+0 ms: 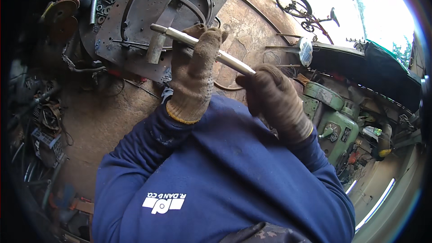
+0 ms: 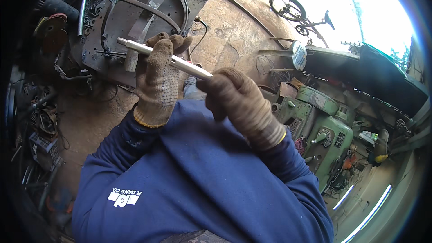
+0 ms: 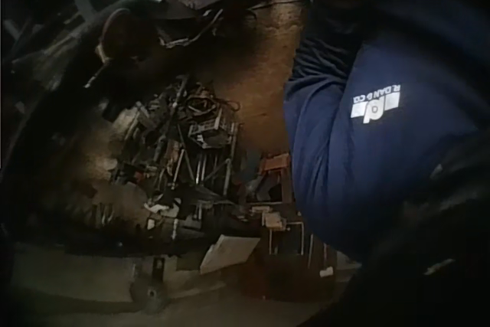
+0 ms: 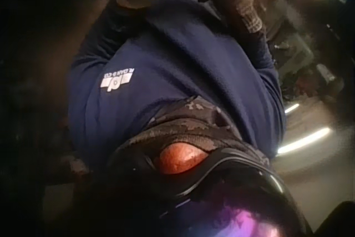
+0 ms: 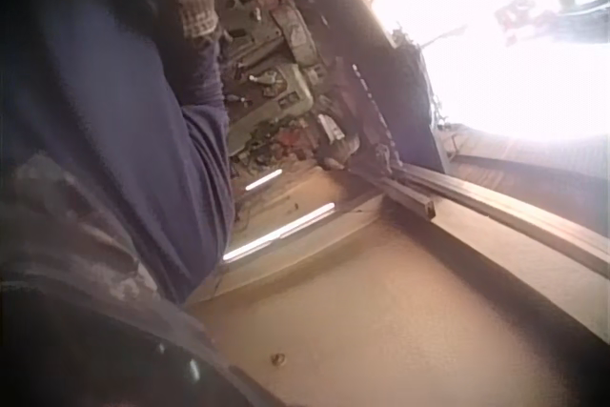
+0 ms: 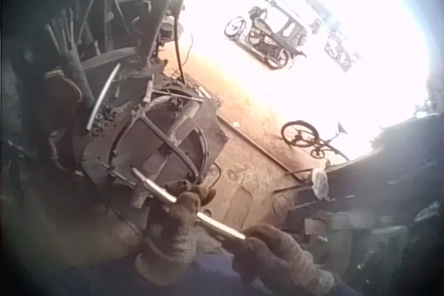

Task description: The person positions a circular metal frame assembly on a workbench, clamps locking pliers onto the metal parts, strikes the assembly with a hammer, and manipulates the metal pieces by hand and with the pliers.

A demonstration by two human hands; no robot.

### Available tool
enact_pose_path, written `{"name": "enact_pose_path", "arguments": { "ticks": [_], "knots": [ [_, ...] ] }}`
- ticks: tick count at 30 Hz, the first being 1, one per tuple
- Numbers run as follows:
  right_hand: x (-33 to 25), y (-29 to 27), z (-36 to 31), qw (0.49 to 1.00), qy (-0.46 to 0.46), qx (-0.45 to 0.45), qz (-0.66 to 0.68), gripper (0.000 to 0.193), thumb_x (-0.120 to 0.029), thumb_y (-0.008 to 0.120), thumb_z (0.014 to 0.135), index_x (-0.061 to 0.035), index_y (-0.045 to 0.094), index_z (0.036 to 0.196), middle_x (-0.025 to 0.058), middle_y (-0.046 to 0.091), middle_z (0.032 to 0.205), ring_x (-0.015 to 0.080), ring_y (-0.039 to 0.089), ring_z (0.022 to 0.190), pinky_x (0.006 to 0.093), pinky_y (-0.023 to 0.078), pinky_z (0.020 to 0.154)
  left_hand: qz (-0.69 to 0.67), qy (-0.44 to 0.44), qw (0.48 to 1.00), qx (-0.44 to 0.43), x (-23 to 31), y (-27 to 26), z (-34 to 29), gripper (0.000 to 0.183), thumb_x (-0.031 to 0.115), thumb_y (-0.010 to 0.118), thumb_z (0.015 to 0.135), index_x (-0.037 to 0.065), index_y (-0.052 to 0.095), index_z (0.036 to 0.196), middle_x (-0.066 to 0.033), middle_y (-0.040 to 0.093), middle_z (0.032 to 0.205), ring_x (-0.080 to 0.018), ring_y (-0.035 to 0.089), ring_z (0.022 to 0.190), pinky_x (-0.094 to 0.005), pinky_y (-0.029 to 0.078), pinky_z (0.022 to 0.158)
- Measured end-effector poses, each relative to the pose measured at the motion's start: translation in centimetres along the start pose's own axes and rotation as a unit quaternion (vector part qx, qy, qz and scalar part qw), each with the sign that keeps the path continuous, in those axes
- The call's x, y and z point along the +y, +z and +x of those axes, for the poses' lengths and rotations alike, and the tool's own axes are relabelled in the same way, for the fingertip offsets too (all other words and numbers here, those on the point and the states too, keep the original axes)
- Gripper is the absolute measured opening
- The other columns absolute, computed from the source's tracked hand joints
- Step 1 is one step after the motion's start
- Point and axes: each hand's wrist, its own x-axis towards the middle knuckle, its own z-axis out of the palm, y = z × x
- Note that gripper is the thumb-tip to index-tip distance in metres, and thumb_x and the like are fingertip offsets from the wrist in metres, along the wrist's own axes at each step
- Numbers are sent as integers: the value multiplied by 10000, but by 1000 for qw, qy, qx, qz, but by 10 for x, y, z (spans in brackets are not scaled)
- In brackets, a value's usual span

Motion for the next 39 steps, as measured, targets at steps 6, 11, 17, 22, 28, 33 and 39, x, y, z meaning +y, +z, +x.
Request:
{"name": "enact_pose_path", "arguments": {
  "ticks": [6,11,17,22,28,33,39],
  "knots": [
    [20,4,4,935,-279,109,-189,302,-267,643,999,-18,664,1169,78,726,917,128,683,824,302,568,680,-47,-4,999,-14,-4,-11,-3,421,174,679,959,63,515,1331,-137,627,1228,-311,613,1195,-472,504,1057],
    [6,-5,1,999,3,-10,-49,344,-288,644,1002,10,658,1172,97,741,858,127,688,758,291,575,716,39,30,998,36,4,-5,-2,348,308,734,926,27,647,1111,-87,730,1028,-95,643,841,-206,462,680],
    [42,5,11,955,-284,50,-68,499,-272,701,965,13,540,1342,156,694,1160,184,681,999,328,563,850,239,261,929,-105,-11,-30,4,444,71,655,942,80,487,1353,-140,603,1206,-254,639,1041,-387,534,923],
    [60,-20,37,987,-132,-93,30,922,-677,570,905,24,390,1477,156,614,1244,227,601,1124,381,486,980,188,-78,970,-134,-15,-27,-9,391,21,564,990,97,533,1372,-142,652,1138,-255,690,1003,-347,588,899],
    [78,-17,52,964,117,-145,192,877,-712,552,902,22,511,1379,149,631,1196,272,607,1118,417,458,1001,32,-326,944,39,-17,-13,0,276,279,652,984,46,650,1133,-77,680,961,-142,681,835,-255,564,705],
    [64,-31,63,953,223,-118,166,747,-572,658,896,23,555,1335,165,643,1205,291,619,1120,424,481,975,-35,-326,944,47,-17,-18,4,337,411,721,913,85,642,943,-36,645,811,-116,621,624,-259,516,540],
    [30,-16,70,949,208,-159,177,732,-569,672,894,11,557,1325,140,639,1208,292,620,1105,459,477,1002,17,-327,941,88,-10,-15,8,368,480,715,895,120,641,911,-10,605,750,-127,595,613,-272,467,523]
  ]
}}
